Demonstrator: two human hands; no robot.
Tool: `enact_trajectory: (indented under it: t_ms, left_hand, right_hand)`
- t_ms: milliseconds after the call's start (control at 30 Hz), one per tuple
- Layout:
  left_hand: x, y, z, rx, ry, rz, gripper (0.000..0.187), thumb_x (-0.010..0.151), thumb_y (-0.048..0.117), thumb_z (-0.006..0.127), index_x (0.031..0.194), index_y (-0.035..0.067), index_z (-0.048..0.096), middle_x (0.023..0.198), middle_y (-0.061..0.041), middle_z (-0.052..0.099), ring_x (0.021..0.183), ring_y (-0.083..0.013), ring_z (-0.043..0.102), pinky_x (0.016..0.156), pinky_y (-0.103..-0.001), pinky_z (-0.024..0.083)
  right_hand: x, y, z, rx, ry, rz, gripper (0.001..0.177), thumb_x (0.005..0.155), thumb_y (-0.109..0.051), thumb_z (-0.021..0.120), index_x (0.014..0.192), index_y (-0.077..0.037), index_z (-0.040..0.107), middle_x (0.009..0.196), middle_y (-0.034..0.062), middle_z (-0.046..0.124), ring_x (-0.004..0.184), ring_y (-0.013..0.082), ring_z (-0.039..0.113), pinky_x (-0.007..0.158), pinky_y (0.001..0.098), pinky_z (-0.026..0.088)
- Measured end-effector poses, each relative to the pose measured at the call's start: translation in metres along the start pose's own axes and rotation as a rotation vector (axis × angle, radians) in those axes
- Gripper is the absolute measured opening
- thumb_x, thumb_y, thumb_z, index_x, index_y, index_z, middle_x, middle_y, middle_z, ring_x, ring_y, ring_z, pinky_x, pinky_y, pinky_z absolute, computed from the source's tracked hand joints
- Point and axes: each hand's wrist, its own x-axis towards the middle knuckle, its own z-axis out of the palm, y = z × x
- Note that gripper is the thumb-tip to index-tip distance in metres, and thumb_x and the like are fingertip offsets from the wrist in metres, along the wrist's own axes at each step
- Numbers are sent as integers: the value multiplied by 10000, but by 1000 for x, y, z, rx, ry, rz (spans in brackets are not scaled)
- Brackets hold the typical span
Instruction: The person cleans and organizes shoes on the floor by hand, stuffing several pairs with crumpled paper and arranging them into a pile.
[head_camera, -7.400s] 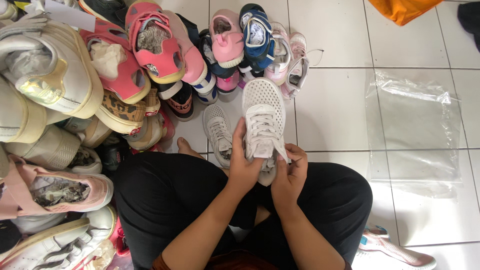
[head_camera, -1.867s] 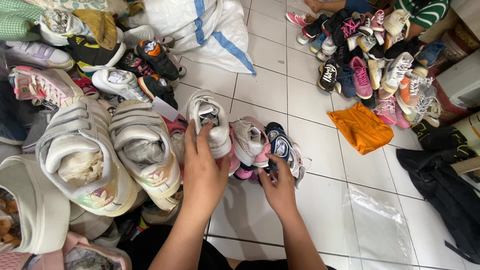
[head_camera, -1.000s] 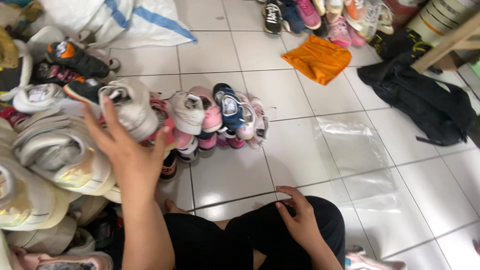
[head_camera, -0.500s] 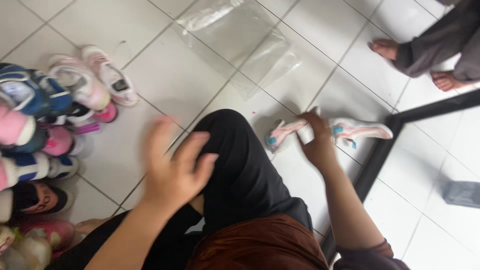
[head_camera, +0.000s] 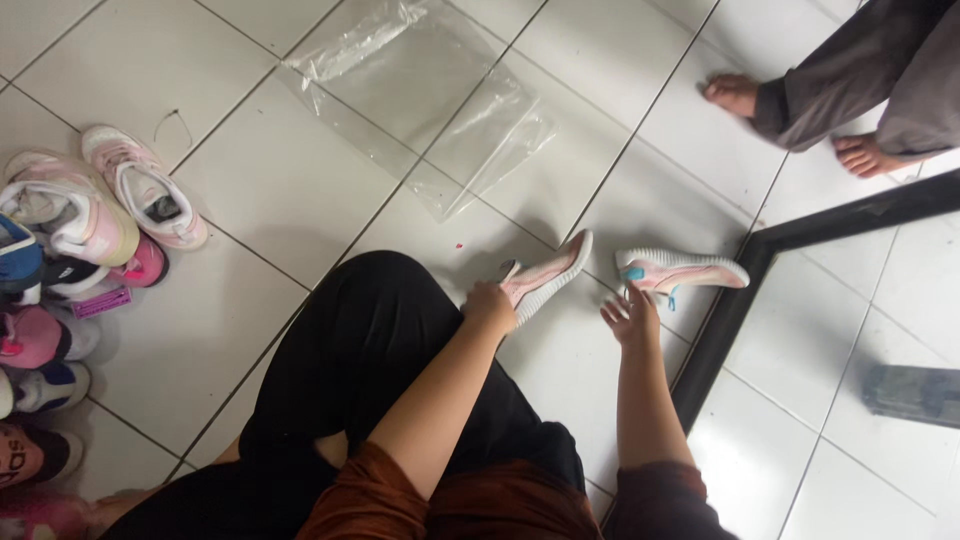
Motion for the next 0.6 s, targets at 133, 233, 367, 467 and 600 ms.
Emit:
enact_trajectory:
  t_ms: [133,233,367,467,600]
  left_hand:
    - [-13,2,-30,-1,42,77,412,766,340,509,1080,74,511,1051,-165,447,985,-364,480,741,-510,434]
    - [-36,15,-38,-141,106,221,256,708,262,564,943,184,628,1020,-129,474,966,-380,507,725,-531,439]
    - [-71,7,-46,-156,316,330,218,759,172,559,970,180,613,1051,-138,499,1025,-393,478,805,-657,323]
    - [-154,-8,-107,-375,776,643,161,769,45,518,918,71,572,879,-192,574,871,-433,564,694,-594,455]
    - [-237,-60,-178,-304,940,534,76,767,143,535,821,89,532,804,-83,581,860,-309,567,775,-499,374]
  right_hand:
    - [54,19,-3,-109,130,-133,272,748,-222,692,799,-176,429,700,50,375,607,243,463,611,426,407]
    - [23,22,10,-143,69,-363,496,785,-186,687,1176,-172,382,1108,167,418,896,343,504,769,556,413]
    - [-23,26,12,-32,-186,-357,687,904,-108,622,1342,-190,98,1373,277,143,1225,512,225,930,671,226]
    - [-71,38,26,-18,-355,-533,241,911,-175,569,1018,-249,365,1058,55,477,1006,338,580,930,566,359]
    - [-214,51,90,-92,-452,-577,166,824,-99,460,938,-219,469,977,98,541,863,324,619,830,443,493]
